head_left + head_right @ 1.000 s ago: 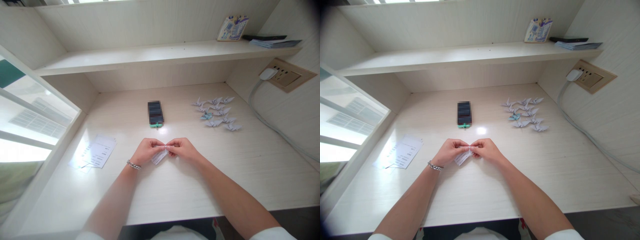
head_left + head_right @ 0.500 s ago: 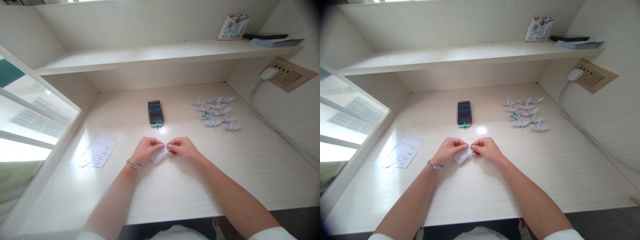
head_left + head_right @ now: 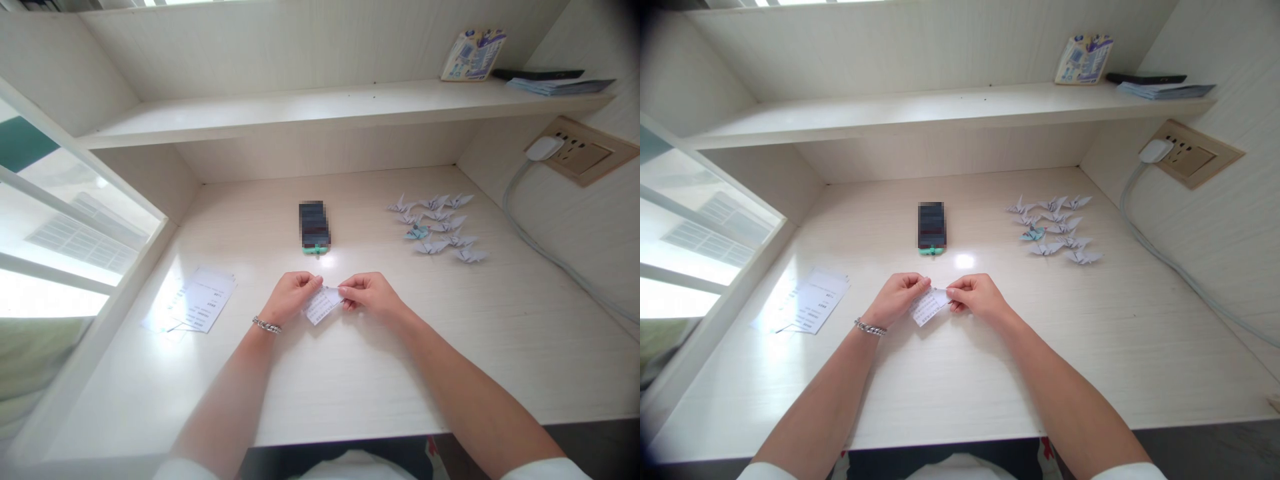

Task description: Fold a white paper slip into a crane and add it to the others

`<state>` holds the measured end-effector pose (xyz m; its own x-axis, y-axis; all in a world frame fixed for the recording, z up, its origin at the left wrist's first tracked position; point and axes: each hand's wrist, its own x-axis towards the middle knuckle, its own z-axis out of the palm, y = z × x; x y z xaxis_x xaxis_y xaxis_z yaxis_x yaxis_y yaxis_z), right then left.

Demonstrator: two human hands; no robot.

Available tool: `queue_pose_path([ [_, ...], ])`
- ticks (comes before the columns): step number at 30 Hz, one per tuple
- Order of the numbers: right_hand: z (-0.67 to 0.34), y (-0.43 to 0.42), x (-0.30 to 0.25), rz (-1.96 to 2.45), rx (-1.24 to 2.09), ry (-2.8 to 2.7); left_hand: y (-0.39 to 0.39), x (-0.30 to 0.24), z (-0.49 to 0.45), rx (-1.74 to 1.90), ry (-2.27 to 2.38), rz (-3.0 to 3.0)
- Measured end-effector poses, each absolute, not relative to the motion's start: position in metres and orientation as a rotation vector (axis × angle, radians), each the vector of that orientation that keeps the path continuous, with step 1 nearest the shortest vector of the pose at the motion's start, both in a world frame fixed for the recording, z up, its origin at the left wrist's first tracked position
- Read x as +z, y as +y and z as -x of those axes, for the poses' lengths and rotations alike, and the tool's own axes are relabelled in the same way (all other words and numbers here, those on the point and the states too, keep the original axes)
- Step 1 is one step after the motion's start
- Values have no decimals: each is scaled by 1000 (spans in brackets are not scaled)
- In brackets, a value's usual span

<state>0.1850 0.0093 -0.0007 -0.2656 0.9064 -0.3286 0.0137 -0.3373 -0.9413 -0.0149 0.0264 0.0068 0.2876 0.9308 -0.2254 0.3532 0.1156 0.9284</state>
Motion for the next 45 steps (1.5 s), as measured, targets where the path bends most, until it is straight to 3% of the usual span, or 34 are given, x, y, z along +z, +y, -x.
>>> queue_pose_path([
  [38, -192, 5, 7, 1310, 1570, -1653, 15, 20, 2, 575, 1232, -1775],
  [45, -212, 17, 6, 1322, 1537, -1539, 22, 18, 14, 645, 1280, -1663],
])
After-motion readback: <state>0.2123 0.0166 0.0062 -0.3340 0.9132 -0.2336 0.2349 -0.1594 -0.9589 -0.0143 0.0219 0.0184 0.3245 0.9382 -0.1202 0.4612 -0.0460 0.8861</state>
